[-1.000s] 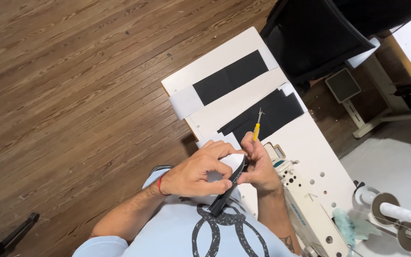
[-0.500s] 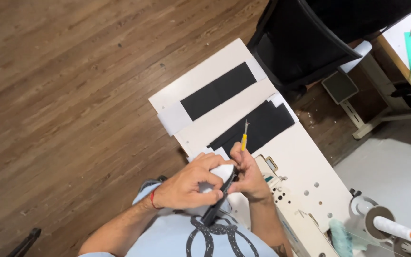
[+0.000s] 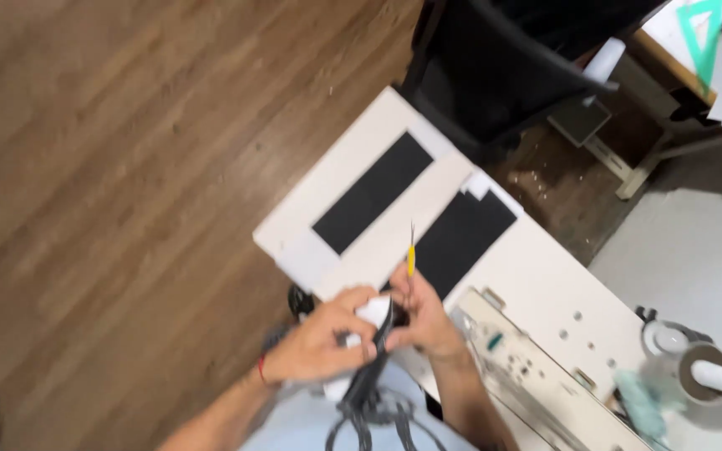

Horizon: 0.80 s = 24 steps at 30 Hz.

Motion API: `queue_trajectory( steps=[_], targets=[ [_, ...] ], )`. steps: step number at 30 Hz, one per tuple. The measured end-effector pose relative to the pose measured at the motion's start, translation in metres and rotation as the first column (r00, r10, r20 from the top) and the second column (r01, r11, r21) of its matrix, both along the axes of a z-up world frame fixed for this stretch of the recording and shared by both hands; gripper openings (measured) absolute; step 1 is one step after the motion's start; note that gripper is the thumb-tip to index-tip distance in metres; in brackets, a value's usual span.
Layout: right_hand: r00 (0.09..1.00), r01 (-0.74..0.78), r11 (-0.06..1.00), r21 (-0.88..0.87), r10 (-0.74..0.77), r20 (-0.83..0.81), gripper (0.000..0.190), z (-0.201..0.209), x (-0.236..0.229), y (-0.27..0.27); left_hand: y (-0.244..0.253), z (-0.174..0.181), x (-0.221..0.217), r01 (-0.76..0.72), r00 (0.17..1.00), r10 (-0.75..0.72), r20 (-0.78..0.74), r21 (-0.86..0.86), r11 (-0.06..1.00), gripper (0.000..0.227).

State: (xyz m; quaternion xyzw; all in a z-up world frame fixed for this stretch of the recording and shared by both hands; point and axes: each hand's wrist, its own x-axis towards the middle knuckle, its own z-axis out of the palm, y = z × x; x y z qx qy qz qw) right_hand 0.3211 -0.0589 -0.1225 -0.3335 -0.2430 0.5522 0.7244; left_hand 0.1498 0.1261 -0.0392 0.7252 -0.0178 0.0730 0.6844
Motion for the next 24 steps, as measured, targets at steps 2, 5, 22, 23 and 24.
queue_trajectory(
  steps=[2, 5, 22, 23, 24],
  targets=[
    [0.998, 0.004, 1.0, -0.02, -0.005, -0.061, 0.083, 0.024, -0.008, 0.017, 0.015, 0.008, 0.002, 0.029, 0.998, -0.031, -0.048, -0.034, 0.999, 0.032],
    [0.989, -0.006, 0.998, -0.056, -0.003, -0.151, 0.08, 0.035, -0.013, 0.033, 0.032, 0.009, 0.004, 0.045, 0.995, -0.053, -0.09, -0.091, 0.995, 0.037],
    [0.995, -0.039, 0.994, -0.104, 0.03, -0.094, 0.077, 0.042, 0.032, 0.048, 0.064, 0.011, 0.037, 0.084, 0.989, -0.093, -0.114, -0.086, 0.993, 0.051],
    [0.999, -0.027, 0.998, -0.062, 0.025, -0.035, 0.076, 0.044, 0.037, 0.05, 0.066, 0.014, 0.038, 0.088, 0.989, -0.092, -0.116, -0.034, 0.996, 0.046],
    [1.0, -0.021, 1.0, -0.022, 0.022, 0.02, 0.076, 0.047, 0.04, 0.049, 0.065, 0.018, 0.036, 0.088, 0.989, -0.085, -0.122, 0.014, 0.996, 0.041]
  ],
)
